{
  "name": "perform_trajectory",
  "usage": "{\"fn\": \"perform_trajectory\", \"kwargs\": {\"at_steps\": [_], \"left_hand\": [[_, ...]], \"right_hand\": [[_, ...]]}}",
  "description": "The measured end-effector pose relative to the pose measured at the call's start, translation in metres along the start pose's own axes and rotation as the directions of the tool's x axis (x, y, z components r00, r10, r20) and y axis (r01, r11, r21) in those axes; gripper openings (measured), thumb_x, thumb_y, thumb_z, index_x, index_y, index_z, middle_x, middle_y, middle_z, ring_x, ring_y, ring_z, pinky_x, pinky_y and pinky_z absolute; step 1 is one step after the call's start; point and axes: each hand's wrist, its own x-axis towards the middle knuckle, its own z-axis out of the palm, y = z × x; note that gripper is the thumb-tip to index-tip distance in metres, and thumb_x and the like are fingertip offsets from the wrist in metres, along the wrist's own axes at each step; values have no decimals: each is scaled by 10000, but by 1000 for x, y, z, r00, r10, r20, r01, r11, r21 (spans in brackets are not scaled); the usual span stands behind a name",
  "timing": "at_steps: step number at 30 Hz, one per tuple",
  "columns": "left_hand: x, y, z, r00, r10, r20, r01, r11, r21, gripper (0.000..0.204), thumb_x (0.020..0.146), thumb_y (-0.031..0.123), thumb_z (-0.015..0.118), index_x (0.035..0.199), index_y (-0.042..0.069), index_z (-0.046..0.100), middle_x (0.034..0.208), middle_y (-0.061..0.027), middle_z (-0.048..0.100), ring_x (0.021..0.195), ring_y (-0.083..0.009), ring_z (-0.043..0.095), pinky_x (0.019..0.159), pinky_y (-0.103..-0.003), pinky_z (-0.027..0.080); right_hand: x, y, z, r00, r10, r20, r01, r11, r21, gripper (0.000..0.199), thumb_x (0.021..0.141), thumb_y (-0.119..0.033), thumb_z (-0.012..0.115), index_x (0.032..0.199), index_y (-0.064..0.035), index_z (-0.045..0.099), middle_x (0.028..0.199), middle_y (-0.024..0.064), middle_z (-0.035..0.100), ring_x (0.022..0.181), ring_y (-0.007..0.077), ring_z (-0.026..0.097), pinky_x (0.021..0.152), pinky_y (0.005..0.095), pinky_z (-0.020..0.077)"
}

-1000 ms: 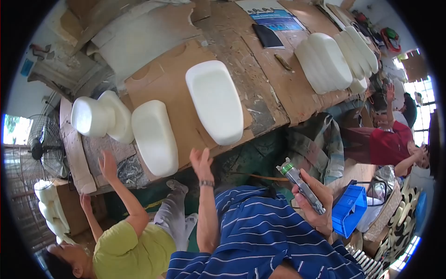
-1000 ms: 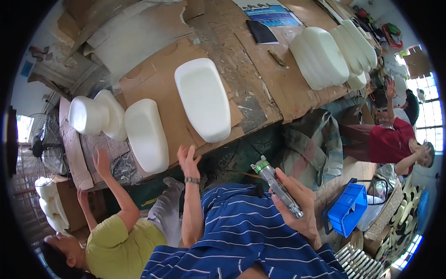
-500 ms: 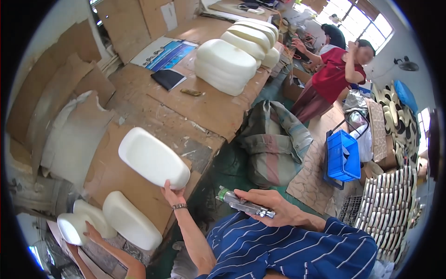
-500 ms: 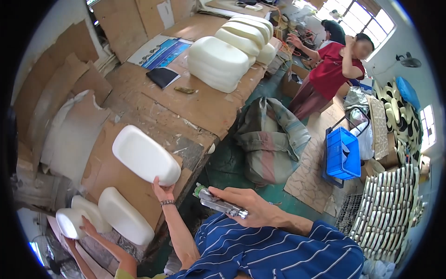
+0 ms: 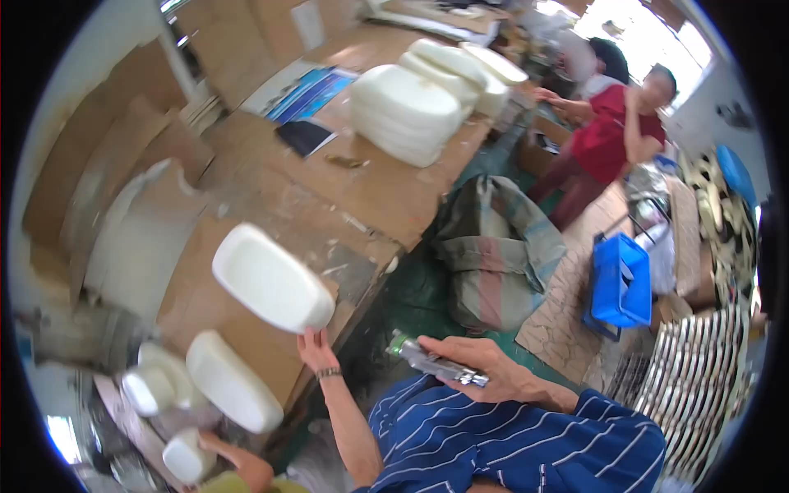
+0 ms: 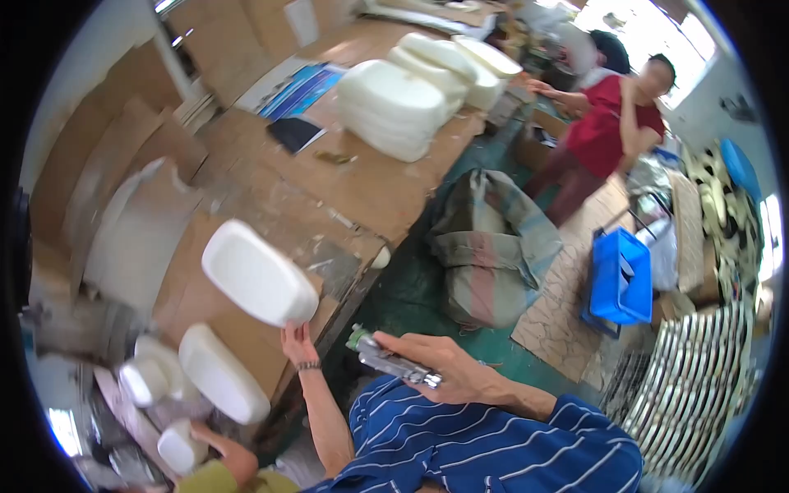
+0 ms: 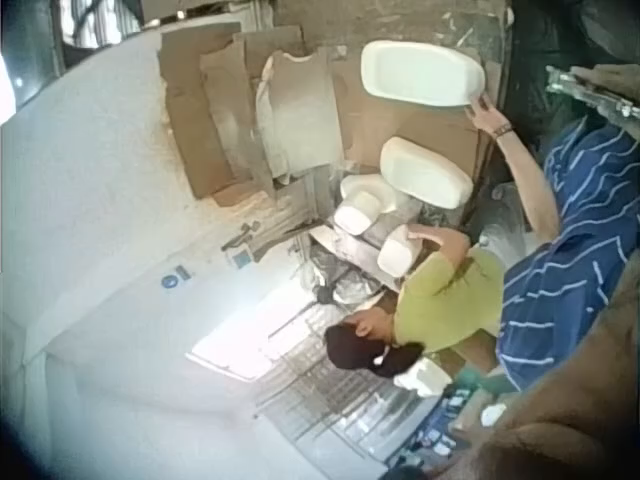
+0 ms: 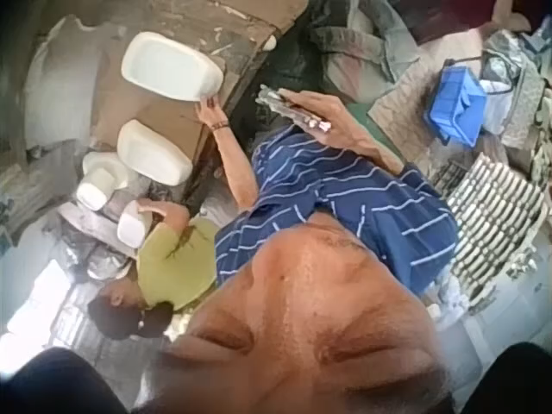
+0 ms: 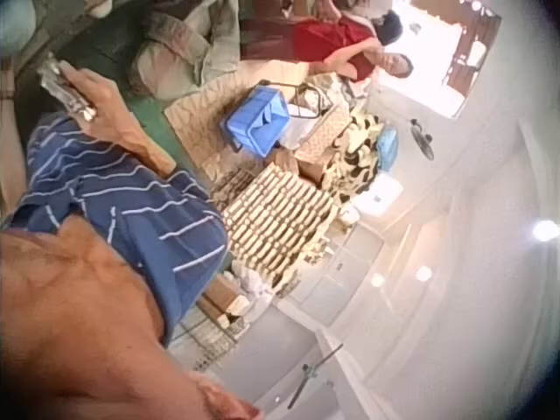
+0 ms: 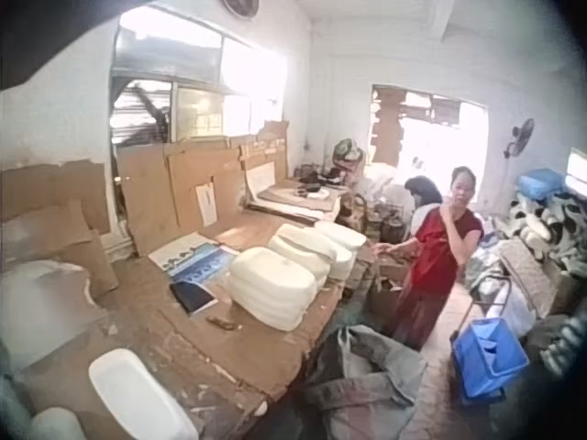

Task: Using a spray gun to apply a substance to foam components and organizing them on a workbench.

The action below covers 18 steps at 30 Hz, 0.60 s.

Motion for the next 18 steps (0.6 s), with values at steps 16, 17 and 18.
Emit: {"fn": "perform_trajectory", "kwargs": {"at_steps": [16, 17, 18], "left_hand": [[-13, -12, 37, 987, 49, -154, -41, 998, 55, 571, 915, 93, 742, 1381, -20, 431, 1261, -143, 583, 1075, -253, 656, 912, -391, 611], [-13, -11, 34, 986, 42, -162, -34, 998, 51, 571, 915, 93, 742, 1381, -20, 431, 1261, -143, 583, 1075, -253, 656, 912, -391, 611], [-10, -11, 33, 990, 41, -137, -35, 998, 46, 575, 915, 94, 742, 1382, -20, 427, 1256, -147, 584, 1084, -255, 654, 915, -389, 610]], "right_hand": [[55, -26, 16, 1000, 4, 20, 0, 978, -210, 706, 730, 76, 731, 1411, 31, 550, 974, 208, 657, 812, 334, 673, 709, 337, 518], [57, -26, 20, 1000, 10, 10, -8, 980, -197, 697, 735, 77, 728, 1408, 36, 550, 974, 208, 658, 812, 337, 673, 712, 334, 519], [58, -26, 24, 1000, 15, -1, -15, 983, -184, 688, 740, 78, 726, 1404, 41, 551, 974, 209, 659, 811, 339, 672, 715, 332, 520]]}}
